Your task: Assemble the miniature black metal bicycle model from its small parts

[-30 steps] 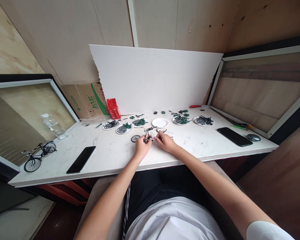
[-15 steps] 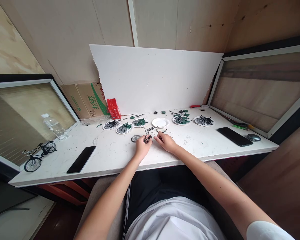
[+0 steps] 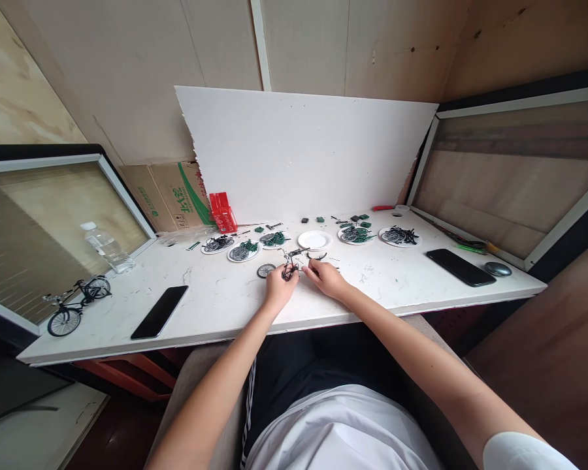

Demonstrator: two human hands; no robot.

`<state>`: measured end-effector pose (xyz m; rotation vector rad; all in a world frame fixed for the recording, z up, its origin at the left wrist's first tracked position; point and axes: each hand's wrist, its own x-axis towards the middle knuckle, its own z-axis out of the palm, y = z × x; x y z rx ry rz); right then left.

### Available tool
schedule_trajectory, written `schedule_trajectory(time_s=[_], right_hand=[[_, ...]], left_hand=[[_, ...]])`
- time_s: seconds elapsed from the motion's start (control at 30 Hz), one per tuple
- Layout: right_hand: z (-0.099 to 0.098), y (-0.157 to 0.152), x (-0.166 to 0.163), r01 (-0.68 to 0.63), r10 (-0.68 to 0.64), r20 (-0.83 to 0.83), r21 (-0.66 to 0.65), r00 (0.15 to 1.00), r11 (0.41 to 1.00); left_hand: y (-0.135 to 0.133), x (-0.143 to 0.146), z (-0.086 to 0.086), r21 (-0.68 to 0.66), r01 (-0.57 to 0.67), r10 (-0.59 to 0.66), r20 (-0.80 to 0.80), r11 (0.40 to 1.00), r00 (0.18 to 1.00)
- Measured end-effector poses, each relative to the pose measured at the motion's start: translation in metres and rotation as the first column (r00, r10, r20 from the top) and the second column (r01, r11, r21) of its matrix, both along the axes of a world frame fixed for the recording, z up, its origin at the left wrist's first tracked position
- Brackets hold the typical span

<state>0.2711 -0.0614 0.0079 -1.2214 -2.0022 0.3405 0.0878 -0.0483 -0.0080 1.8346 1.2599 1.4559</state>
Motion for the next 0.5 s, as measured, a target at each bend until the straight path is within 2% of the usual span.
schedule_trajectory(time_s=[0.5], right_hand=[[0.0008, -0.0019, -0.0014, 0.005, -0.005, -0.004, -0.006, 1.000, 1.000]], left_hand=[[-0.0024, 0.0008, 0.0033, -0.002, 0.008, -0.008, -0.010, 1.000, 1.000]])
